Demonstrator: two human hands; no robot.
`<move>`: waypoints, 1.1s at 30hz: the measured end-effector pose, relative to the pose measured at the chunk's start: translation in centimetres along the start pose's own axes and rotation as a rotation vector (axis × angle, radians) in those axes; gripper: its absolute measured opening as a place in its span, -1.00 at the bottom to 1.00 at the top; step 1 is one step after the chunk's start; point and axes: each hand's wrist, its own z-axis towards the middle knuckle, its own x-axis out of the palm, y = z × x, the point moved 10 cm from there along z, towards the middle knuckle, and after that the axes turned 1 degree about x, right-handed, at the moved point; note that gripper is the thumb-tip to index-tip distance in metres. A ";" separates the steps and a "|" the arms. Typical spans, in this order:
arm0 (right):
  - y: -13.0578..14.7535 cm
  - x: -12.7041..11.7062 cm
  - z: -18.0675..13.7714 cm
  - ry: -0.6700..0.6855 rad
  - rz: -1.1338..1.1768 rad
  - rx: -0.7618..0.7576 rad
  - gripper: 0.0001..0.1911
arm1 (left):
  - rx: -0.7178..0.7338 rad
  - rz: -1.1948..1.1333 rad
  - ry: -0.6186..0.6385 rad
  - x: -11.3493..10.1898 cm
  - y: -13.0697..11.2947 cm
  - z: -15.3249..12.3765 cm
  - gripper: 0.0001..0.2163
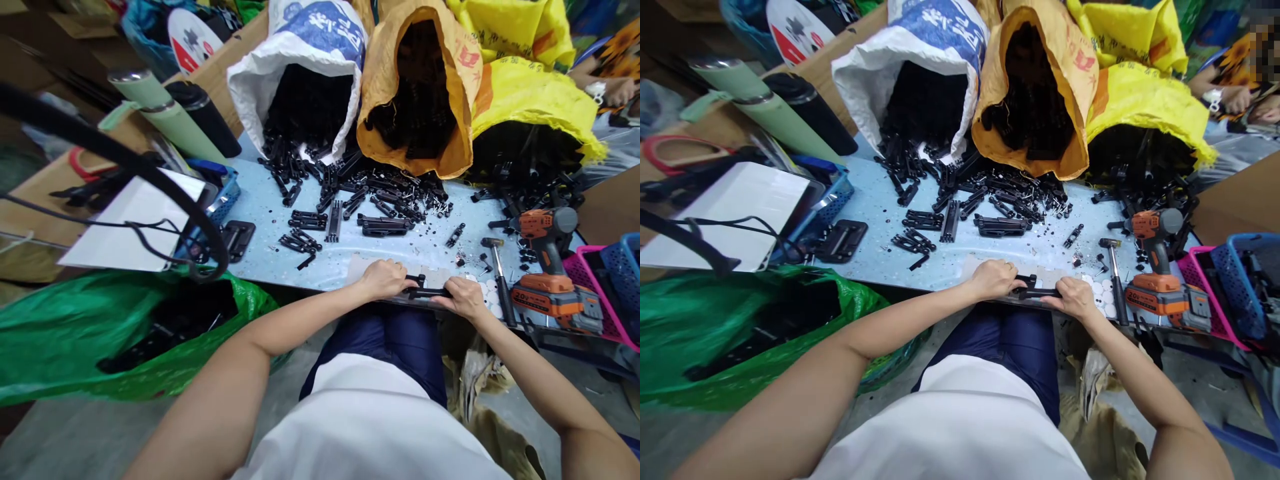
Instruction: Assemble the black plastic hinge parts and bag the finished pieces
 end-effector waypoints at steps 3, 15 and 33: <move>3.4 -3.6 -0.3 0.005 0.269 -0.188 -0.35 | 0.051 -0.272 -0.128 -2.5 -1.5 -2.4 -0.44; 9.3 -0.8 -0.6 -0.578 0.993 0.177 -0.26 | 0.224 -0.689 -0.557 -6.7 -8.1 -8.3 -0.23; -18.2 3.1 22.4 -0.366 0.293 0.782 -0.63 | -0.247 0.194 -0.186 -2.6 8.1 3.6 -0.57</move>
